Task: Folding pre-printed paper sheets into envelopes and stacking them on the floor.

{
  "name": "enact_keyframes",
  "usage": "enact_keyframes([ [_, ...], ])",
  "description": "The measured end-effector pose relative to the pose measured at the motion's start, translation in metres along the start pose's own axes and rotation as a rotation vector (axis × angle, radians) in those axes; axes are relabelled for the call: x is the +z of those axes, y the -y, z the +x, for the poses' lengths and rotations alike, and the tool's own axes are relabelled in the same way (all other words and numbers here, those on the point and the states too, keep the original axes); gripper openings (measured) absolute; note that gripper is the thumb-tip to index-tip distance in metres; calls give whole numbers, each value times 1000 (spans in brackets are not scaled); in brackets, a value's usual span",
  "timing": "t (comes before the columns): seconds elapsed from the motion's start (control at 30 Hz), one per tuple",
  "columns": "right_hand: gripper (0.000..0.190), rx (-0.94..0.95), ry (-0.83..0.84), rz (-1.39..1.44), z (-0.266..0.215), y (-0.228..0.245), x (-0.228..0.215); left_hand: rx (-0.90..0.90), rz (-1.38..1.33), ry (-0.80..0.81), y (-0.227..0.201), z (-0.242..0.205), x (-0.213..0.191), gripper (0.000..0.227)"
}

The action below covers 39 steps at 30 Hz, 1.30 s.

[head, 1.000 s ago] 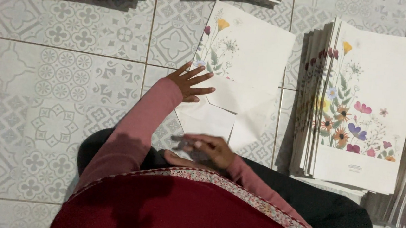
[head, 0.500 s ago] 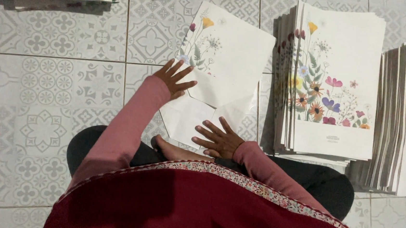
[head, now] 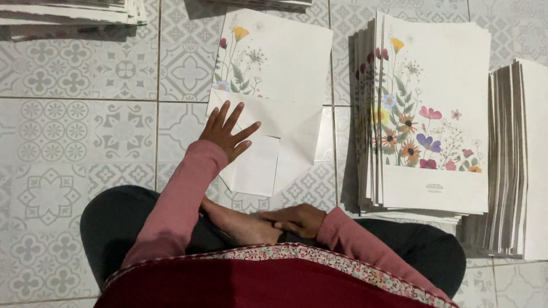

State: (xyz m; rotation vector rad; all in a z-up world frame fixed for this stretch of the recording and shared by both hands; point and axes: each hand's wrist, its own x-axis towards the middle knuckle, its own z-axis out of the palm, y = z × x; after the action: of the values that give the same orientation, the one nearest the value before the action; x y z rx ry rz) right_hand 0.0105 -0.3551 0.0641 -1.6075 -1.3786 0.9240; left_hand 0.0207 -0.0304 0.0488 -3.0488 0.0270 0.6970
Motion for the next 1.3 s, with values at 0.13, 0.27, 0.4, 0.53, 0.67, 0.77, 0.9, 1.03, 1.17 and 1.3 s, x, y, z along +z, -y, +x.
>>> enact_keyframes([
  [0.13,71,56,-158,-874,12,-47,-41,43,-138,-23,16,12,33,54],
  [0.27,73,-87,-199,-1134,16,-82,-57,271,-316,-115,49,12,29,54],
  [0.4,47,-301,-209,-1190,22,-112,-68,350,46,-31,64,-35,7,59],
  [0.53,42,-172,-125,-1170,18,-97,-75,322,-57,29,65,-43,9,57],
  [0.67,40,589,-275,-524,47,-83,-94,253,-612,-9,75,-11,49,49],
  [0.77,31,664,-364,-643,64,-83,-100,229,-676,-56,72,-3,65,61],
  [0.9,32,707,-469,-676,80,-91,-95,218,-654,-231,74,-2,71,41],
  [1.03,48,650,-744,-261,106,-44,-77,145,-627,-366,65,12,95,42],
  [1.17,63,270,-414,-1038,130,-27,-47,43,-138,-105,42,-10,48,75],
  [1.3,64,448,-309,-975,139,-36,-36,66,168,-61,3,-25,9,65],
])
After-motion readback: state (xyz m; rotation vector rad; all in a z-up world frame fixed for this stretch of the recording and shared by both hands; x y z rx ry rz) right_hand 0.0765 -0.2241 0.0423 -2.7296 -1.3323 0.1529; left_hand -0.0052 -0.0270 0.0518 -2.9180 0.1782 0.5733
